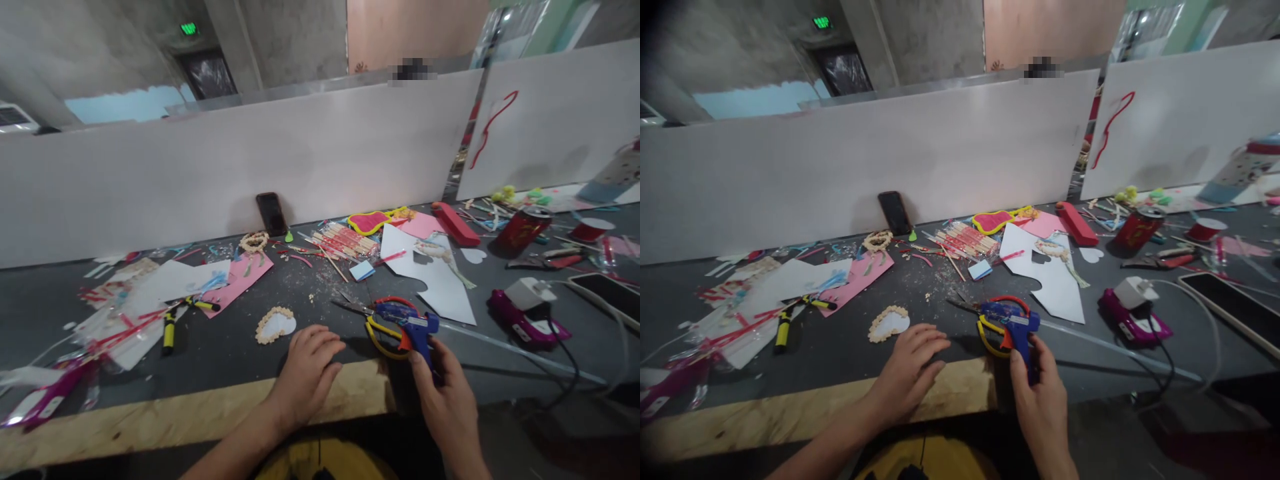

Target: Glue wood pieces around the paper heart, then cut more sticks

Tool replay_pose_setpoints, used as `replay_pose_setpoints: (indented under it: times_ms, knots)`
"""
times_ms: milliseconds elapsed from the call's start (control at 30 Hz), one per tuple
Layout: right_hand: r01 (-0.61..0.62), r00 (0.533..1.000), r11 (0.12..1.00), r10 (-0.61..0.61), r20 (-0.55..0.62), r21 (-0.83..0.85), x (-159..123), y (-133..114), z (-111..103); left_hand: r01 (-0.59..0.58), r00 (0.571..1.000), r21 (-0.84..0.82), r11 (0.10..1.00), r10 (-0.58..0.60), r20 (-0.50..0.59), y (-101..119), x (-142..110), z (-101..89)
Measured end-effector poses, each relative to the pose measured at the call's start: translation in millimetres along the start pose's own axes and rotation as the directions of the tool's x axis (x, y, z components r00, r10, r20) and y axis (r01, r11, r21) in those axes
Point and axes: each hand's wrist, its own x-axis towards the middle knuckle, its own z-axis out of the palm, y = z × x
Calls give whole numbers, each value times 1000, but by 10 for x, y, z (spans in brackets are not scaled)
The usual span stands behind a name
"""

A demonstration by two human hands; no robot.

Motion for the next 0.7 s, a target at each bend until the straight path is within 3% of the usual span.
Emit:
replay_pose_setpoints:
  times_ms: [133,267,367,500,700]
  knots:
    - [4,999,990,-10,48,138,-83,-89,135,-12,1000,-39,999,12,3,52,-33,36]
    - [-166,951,900,38,306,404,-167,-118,204,5,1000,-10,1000,-5,-25,-26,-117,21]
    - [-246,911,823,14,413,513,-193,-30,235,51,997,27,998,-50,-55,-125,-197,-20]
    - [-207,898,841,-39,439,500,-196,120,249,102,990,61,993,-95,-108,-258,-328,-48]
    - [-48,931,938,-82,355,344,-173,100,196,163,980,72,984,-153,-129,-342,-496,-51]
